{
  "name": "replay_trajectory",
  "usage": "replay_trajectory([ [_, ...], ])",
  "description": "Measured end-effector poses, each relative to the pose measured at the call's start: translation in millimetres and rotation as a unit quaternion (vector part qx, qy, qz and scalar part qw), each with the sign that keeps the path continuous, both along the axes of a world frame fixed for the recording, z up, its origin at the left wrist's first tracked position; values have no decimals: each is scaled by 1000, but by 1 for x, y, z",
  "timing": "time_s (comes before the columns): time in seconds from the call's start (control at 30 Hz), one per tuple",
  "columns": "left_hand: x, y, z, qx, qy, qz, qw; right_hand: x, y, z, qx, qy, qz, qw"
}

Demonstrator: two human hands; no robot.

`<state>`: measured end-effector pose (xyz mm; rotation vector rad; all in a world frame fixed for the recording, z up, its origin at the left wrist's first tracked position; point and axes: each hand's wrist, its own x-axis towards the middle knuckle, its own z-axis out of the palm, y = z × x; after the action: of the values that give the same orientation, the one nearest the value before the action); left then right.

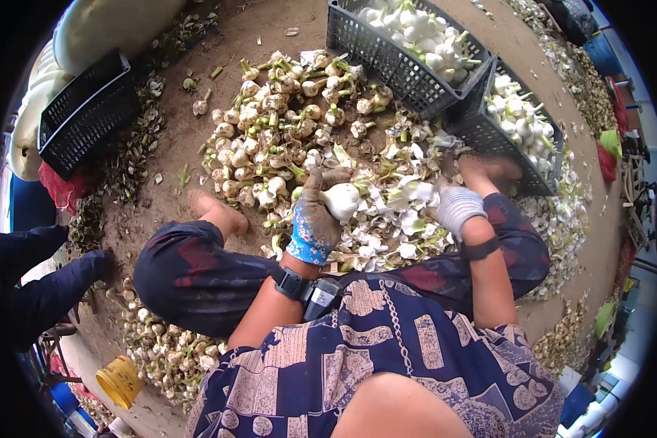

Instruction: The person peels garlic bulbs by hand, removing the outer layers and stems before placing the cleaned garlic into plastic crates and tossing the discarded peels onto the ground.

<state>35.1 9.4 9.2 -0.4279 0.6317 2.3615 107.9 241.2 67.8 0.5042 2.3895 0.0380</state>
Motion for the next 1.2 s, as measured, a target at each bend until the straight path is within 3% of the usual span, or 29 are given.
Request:
replay_trajectory([
  [0.03, 0, -1, 2, -32, 5, -19, 999, 6, 2, -14, 26, 69, 74, 995],
  [0.07, 1, 0, 7, -63, 9, -24, 998, 15, -8, -18, -69, 250, 90, 962],
  [0.13, 4, 5, 8, -113, 43, -9, 993, 2, -48, 4, -328, 320, -18, 889],
  [0.2, 4, 1, -4, -153, 80, -30, 985, -9, -85, -1, -304, 380, 63, 871],
  [0.23, 3, 1, -13, -335, 306, -18, 891, -16, -98, -8, -298, 378, 35, 876],
  [0.27, 0, -2, -22, -488, 503, -4, 714, -20, -105, -15, -292, 373, 7, 880],
  [0.3, -5, -8, -19, -559, 672, 52, 482, -24, -105, -17, -290, 356, 14, 888],
  [0.33, -4, -9, -17, -562, 671, 50, 481, -26, -105, -19, -294, 355, 15, 887],
  [0.37, -2, -6, -15, -489, 548, 25, 678, -28, -103, -19, -318, 331, 13, 888],
  [0.4, -1, -5, -12, -384, 393, -2, 835, -28, -100, -19, -339, 308, 10, 889],
  [0.47, -3, -8, -18, -384, 442, -22, 810, -28, -95, -18, -361, 275, -5, 891],
  [0.53, -5, -12, -9, -439, 527, -97, 721, -28, -92, -16, -431, 217, -42, 875],
  [0.57, -7, -14, -4, -453, 562, -122, 681, -25, -88, -33, -368, 273, 84, 885],
  [0.67, -13, -19, -2, -440, 624, -122, 635, -26, -95, -29, -389, 263, 25, 883],
  [0.7, -9, -21, 2, -404, 533, -172, 724, -28, -93, -36, -348, 247, 31, 904],
  [0.73, -5, -19, 7, -403, 533, -173, 723, -30, -92, -43, -348, 248, 30, 904],
  [0.77, 0, -16, 13, -276, 441, -157, 839, -33, -91, -50, -326, 222, 6, 919],
  [0.8, 2, -13, 18, -139, 333, -134, 923, -35, -92, -52, -303, 196, -16, 932],
  [0.83, -6, -12, 14, -94, 349, -127, 924, -34, -92, -51, -316, 177, 12, 932],
  [0.87, -5, -10, 16, -20, 249, -90, 964, -22, -86, -45, -371, 190, 65, 906],
  [0.9, -8, -11, 16, 77, 185, -49, 979, -9, -79, -31, -520, 185, 76, 830],
  [0.93, -11, -11, 15, 173, 120, -2, 978, 1, -71, -1, -632, 88, -19, 770],
  [0.97, -13, -10, 8, 224, 60, 33, 972, 16, -57, 4, -686, 100, 11, 720],
  [1.0, -15, -10, 8, 249, 11, 45, 967, 17, -36, 8, -799, -5, 5, 601],
  [1.07, -16, -7, 9, 226, -24, 42, 973, 40, -23, 6, -801, 109, -153, 568],
  [1.1, -16, -7, 11, 227, -24, 41, 973, 35, -23, -5, -638, 155, -57, 752],
  [1.13, -15, -5, 13, 227, -25, 38, 973, 21, -27, -9, -428, 190, 42, 882],
  [1.17, -14, -5, 14, 225, -27, 33, 973, 7, -39, -11, -64, 67, 110, 990],
  [1.2, -13, -6, 10, 225, -27, 31, 973, 11, -36, -39, -10, 230, 182, 956],
])
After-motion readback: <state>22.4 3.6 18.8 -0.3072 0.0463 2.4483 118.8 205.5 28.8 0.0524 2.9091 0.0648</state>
